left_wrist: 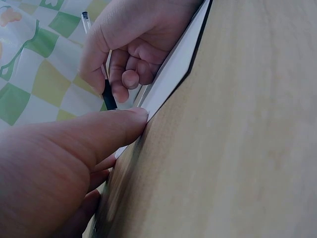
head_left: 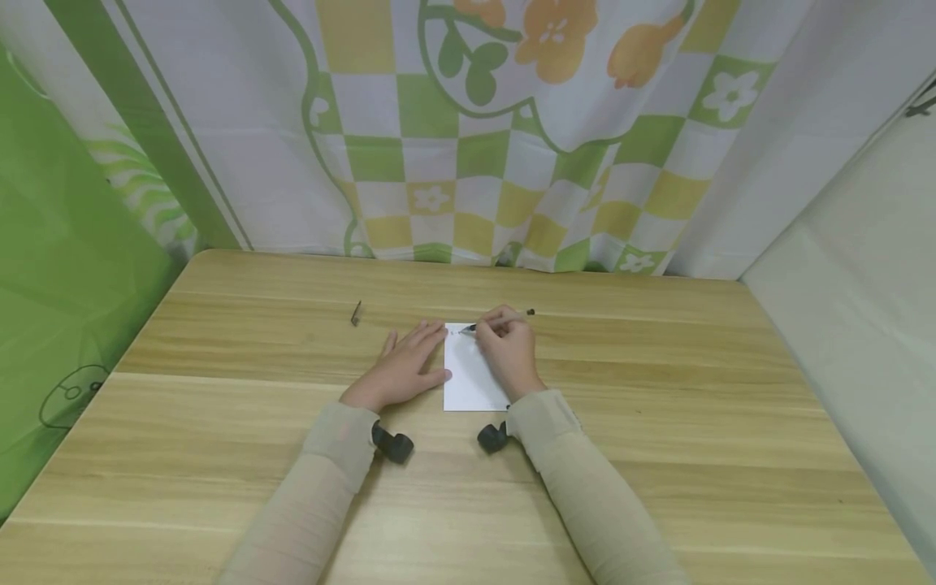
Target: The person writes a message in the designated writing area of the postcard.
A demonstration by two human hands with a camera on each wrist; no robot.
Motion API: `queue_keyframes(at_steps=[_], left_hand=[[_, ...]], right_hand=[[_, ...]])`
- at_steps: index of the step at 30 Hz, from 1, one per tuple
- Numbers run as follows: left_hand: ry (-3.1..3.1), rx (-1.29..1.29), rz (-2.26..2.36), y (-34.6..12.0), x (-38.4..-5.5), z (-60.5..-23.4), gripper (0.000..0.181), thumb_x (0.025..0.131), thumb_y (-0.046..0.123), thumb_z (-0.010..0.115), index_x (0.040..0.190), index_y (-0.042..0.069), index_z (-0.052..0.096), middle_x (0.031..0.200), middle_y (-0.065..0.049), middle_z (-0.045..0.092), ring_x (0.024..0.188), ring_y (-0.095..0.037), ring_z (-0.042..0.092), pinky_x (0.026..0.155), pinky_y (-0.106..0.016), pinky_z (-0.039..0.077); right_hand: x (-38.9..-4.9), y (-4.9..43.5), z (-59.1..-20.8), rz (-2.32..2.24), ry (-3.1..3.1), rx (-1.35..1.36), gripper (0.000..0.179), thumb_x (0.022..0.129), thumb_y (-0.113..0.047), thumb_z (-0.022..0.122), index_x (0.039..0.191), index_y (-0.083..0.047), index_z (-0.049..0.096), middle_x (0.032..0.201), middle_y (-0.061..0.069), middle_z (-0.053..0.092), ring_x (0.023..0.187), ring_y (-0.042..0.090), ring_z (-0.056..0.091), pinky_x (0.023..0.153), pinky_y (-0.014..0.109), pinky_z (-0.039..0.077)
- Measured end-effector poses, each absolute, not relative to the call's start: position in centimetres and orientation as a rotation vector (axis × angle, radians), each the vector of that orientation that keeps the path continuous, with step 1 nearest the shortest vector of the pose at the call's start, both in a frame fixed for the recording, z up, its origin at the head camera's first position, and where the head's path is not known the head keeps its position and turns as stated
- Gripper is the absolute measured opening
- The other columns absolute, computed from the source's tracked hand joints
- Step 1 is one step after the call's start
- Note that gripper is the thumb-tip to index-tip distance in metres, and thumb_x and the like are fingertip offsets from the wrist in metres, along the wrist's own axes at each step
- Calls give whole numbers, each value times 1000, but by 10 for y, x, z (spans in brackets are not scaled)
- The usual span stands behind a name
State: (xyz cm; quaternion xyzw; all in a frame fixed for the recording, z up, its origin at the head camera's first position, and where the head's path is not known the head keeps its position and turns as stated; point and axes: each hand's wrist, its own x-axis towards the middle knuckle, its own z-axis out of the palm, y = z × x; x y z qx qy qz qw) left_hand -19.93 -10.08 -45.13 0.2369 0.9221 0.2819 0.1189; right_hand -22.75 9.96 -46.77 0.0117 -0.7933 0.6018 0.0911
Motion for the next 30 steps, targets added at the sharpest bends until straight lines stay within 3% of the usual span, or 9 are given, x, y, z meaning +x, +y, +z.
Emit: queue_keyframes(at_steps=[11,30], left_hand=[[2699,698,820,-101,-199,-452,73,102,38,59,160,6,28,168,-13,17,156,-32,7,119,-66,-6],[2699,699,819,-101,-201,-453,74,101,39,59,160,5,28,168,-13,17,156,-33,7,119,-65,-6]], right_hand=[[-228,100,-469,1750,-2375,59,15,90,-12,64,91,0,74,97,3,67,84,17,60,63,21,50],[-228,100,-468,1735,-2389,47,11,85,-10,61,86,-4,70,94,4,66,80,18,59,62,23,49]])
